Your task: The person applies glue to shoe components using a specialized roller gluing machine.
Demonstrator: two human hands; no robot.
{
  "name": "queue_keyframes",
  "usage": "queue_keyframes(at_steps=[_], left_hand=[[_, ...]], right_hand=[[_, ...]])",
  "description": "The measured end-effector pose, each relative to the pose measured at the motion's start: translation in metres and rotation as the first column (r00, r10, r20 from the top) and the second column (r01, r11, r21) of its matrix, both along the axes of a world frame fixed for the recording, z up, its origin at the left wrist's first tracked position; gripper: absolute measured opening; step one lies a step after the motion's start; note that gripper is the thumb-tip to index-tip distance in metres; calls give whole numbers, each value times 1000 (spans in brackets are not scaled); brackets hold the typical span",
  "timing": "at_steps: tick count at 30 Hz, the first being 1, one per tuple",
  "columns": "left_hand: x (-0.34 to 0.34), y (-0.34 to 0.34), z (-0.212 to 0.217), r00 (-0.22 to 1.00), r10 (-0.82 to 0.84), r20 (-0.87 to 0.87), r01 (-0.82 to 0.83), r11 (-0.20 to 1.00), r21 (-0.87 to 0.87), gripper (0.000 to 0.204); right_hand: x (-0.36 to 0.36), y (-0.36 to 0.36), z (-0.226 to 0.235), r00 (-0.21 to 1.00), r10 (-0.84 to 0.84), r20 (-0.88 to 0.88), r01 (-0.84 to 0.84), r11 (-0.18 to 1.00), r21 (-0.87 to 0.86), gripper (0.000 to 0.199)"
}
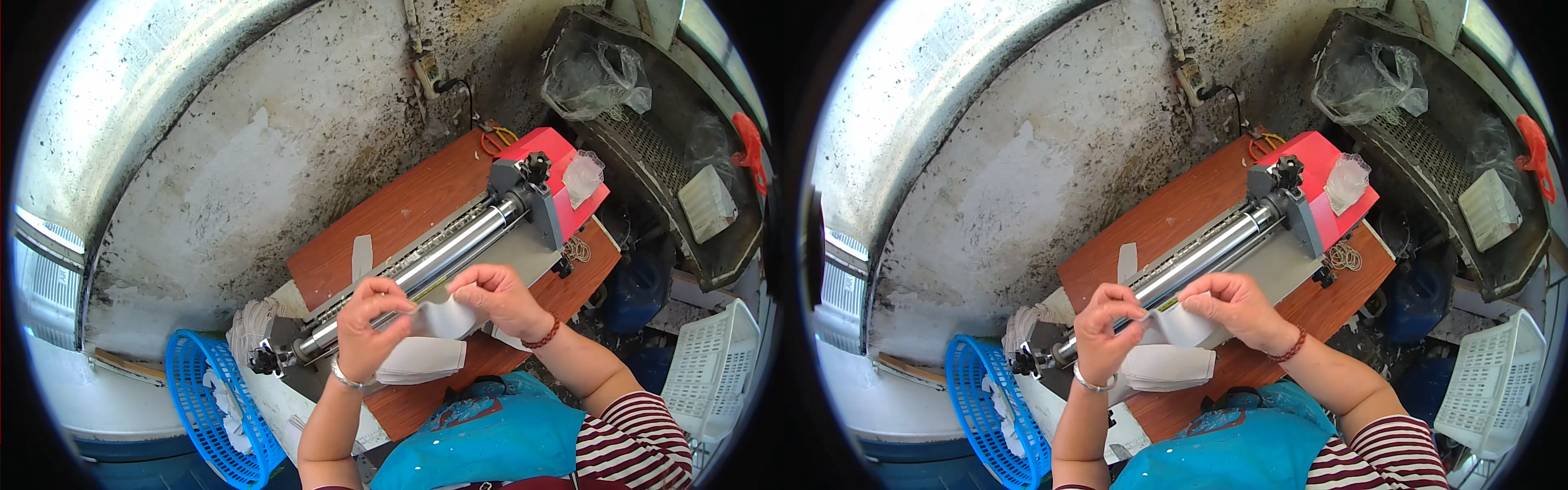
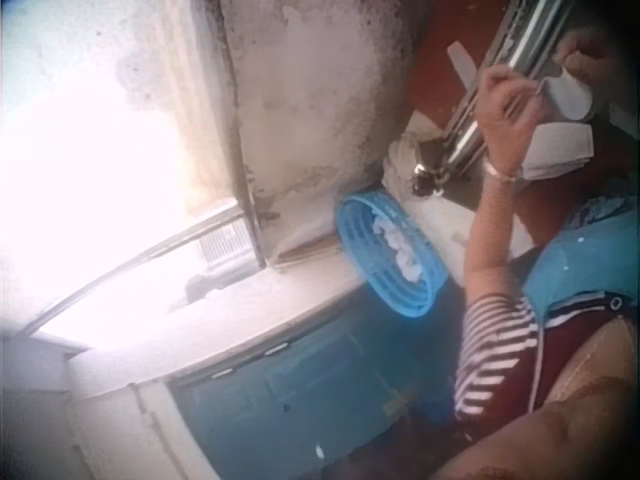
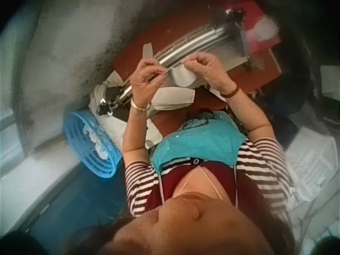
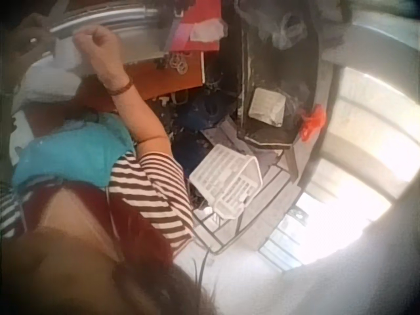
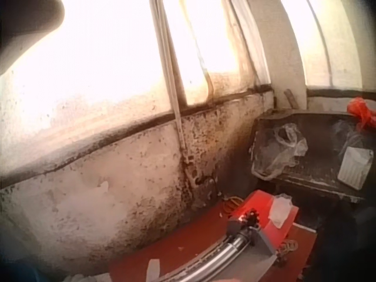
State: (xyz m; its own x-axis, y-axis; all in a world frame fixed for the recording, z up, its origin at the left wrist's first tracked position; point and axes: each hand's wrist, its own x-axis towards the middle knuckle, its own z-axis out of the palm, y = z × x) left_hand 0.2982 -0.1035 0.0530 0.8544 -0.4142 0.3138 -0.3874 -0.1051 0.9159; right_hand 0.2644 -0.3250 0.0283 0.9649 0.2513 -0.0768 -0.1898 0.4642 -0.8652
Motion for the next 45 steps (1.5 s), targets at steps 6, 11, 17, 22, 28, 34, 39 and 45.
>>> queue_keyframes(at_steps=[6, 11, 17, 22, 28, 34, 39, 45], left_hand=[[-28, -21, -2, 999, 16, -45, -25, 976, -215, 24], [-30, -27, -9, 996, 48, -75, -67, 959, -275, 21], [-19, -7, -8, 991, 131, -4, -131, 983, -125, 17], [-2, 7, -1, 993, 105, 53, -104, 994, -15, 14], [57, 35, 2, 943, 256, -215, -239, 966, 102, 12], [142, 53, -48, 785, 546, 292, -619, 700, 355, 10], [170, 60, -109, 982, 122, 141, -171, 282, 944, 25], [165, 65, -130, 919, 181, -350, 309, 220, 925, 38]], right_hand=[[-15, 25, -4, 935, -49, 351, 89, 991, -100, 13], [-20, 27, -2, 955, -92, 282, 97, 995, -4, 13], [-16, 4, 1, 821, -267, 505, 399, 901, -172, 10], [-19, -3, 5, 794, -147, 590, 444, 803, -398, 12], [-23, -3, -29, 821, -165, 547, 486, 704, -517, 14], [-31, 6, -47, 842, -69, 535, 430, 685, -588, 12], [-41, 19, -61, 740, 148, 656, 463, 596, -656, 17], [-49, 33, -50, 725, 351, 592, 450, 409, -794, 30]])
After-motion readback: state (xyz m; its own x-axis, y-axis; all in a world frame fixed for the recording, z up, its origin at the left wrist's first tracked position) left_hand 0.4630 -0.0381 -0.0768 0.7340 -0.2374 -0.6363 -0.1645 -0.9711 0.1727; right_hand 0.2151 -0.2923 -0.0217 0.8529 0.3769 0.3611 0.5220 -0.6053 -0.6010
